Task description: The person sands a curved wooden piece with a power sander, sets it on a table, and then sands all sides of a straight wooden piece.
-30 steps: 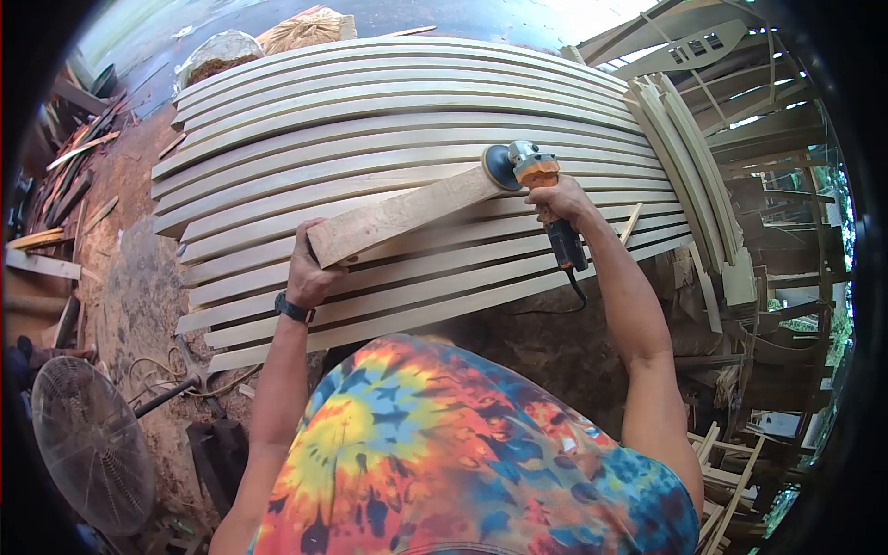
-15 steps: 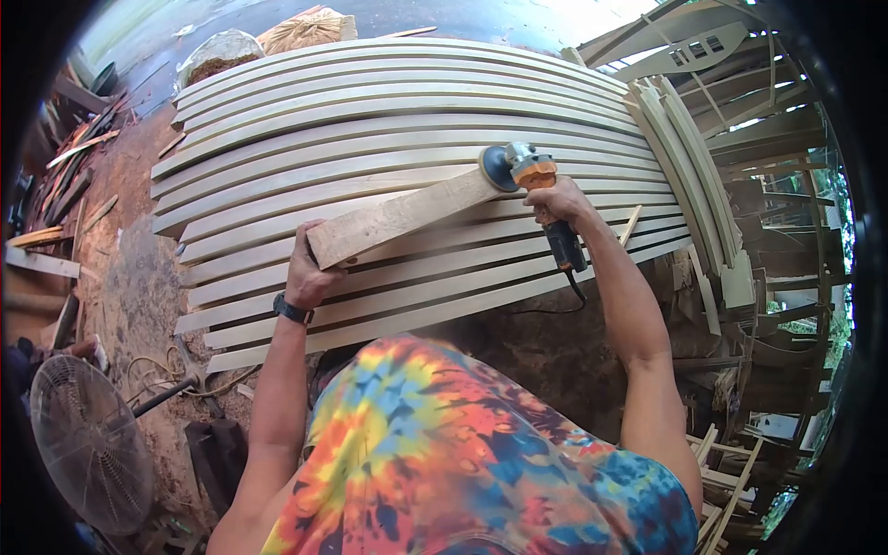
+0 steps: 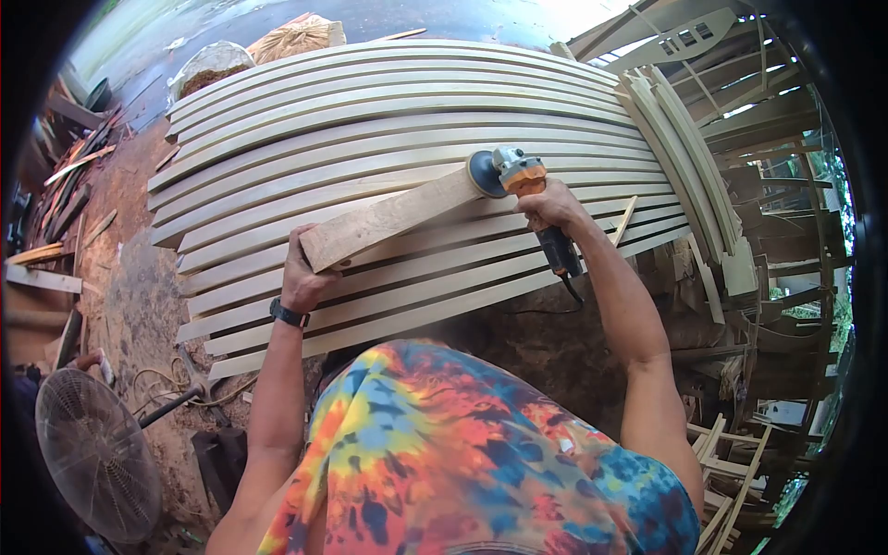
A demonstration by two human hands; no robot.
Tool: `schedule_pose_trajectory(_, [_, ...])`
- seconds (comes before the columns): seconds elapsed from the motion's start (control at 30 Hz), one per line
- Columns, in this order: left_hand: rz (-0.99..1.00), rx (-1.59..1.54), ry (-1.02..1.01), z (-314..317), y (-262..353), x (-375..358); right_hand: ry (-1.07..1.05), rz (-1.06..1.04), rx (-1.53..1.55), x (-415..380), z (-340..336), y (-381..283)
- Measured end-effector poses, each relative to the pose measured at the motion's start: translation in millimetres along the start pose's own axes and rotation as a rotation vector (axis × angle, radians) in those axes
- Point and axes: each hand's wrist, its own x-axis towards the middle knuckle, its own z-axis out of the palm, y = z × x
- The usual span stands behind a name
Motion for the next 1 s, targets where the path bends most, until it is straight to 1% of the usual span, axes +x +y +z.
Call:
schedule_pose_trajectory(0.07, [-0.003, -0.014, -0.002, 2.0, 2.5, -0.4, 0.000, -0.021, 0.015, 1.6, -1.9, 0.2])
schedule_pose_trajectory(0.13, [0.000, 0.009, 0.005, 2.3, 1.3, -0.8, 0.084, 0.074, -0.002, 15.5, -13.2, 8.7])
schedule_pose_trajectory(0.17, [-0.006, 0.030, 0.008, 1.6, 0.4, -2.2, 0.086, 0.072, 0.004, 15.1, -17.7, 16.5])
schedule_pose_trajectory(0.23, [0.034, 0.085, 0.035, 1.4, -9.1, -3.2, 0.199, 0.117, 0.114, 16.1, -30.9, 25.7])
schedule_pose_trajectory(0.27, [0.062, 0.134, 0.068, 3.9, -11.5, -6.5, 0.180, 0.104, 0.213, 23.2, -37.2, 44.2])
schedule_pose_trajectory(0.3, [0.071, 0.137, 0.066, 13.0, -3.6, -10.0, 0.182, 0.095, 0.216, 14.7, -34.8, 46.3])
schedule_pose_trajectory(0.33, [0.084, 0.145, 0.091, 29.8, 12.7, -14.5, 0.222, 0.082, 0.369, 0.7, -30.6, 52.5])
schedule_pose_trajectory(0.37, [0.093, 0.155, 0.110, 46.9, 29.5, -18.8, 0.263, 0.074, 0.527, -13.6, -25.2, 60.4])
schedule_pose_trajectory(0.4, [0.072, 0.140, 0.095, 63.0, 44.3, -22.1, 0.268, 0.076, 0.539, -24.8, -20.3, 68.5])
schedule_pose_trajectory(0.43, [0.047, 0.131, 0.077, 79.0, 59.9, -25.6, 0.302, 0.037, 0.655, -35.0, -13.8, 78.9])
schedule_pose_trajectory(0.47, [0.027, 0.123, 0.009, 96.6, 76.3, -30.2, 0.336, 0.002, 0.776, -44.8, -4.8, 91.8])
schedule_pose_trajectory(0.5, [0.006, 0.115, -0.059, 112.7, 91.4, -34.0, 0.359, 0.034, 0.828, -59.7, 3.3, 96.6])
schedule_pose_trajectory(0.53, [0.004, 0.182, -0.077, 127.9, 103.1, -35.5, 0.372, 0.019, 0.920, -72.5, 13.2, 100.8])
schedule_pose_trajectory(0.57, [0.003, 0.245, -0.095, 139.9, 111.0, -37.4, 0.387, 0.004, 1.009, -85.0, 24.7, 104.4])
schedule_pose_trajectory(0.6, [-0.020, 0.239, -0.091, 150.5, 113.6, -38.1, 0.397, 0.007, 1.029, -96.1, 34.0, 107.9])
schedule_pose_trajectory(0.63, [0.026, 0.217, -0.087, 160.7, 113.0, -36.6, 0.397, -0.015, 1.102, -105.8, 42.8, 110.8])
schedule_pose_trajectory(0.67, [0.042, 0.261, -0.110, 167.2, 112.9, -33.8, 0.399, -0.035, 1.176, -116.4, 52.2, 114.2])
schedule_pose_trajectory(0.73, [0.054, 0.314, -0.150, 180.7, 115.3, -27.9, 0.446, -0.021, 1.207, -139.0, 69.2, 111.1])
schedule_pose_trajectory(0.77, [0.091, 0.332, -0.151, 189.0, 118.8, -23.9, 0.478, -0.014, 1.217, -147.4, 77.0, 110.7])
schedule_pose_trajectory(0.8, [0.131, 0.347, -0.152, 196.7, 122.9, -18.6, 0.437, -0.032, 1.207, -154.2, 82.4, 119.6])
schedule_pose_trajectory(0.83, [0.136, 0.354, -0.168, 204.3, 127.2, -12.7, 0.446, -0.039, 1.222, -161.4, 89.6, 118.9])
schedule_pose_trajectory(0.9, [0.227, 0.243, -0.172, 217.7, 135.2, -5.0, 0.458, -0.014, 1.268, -178.4, 104.3, 118.2])
schedule_pose_trajectory(0.93, [0.211, 0.246, -0.162, 223.4, 137.0, -3.0, 0.460, 0.015, 1.273, -184.7, 110.0, 120.0])
schedule_pose_trajectory(1.0, [0.183, 0.241, -0.184, 229.9, 141.9, -1.5, 0.462, 0.007, 1.309, -195.7, 125.2, 122.3])
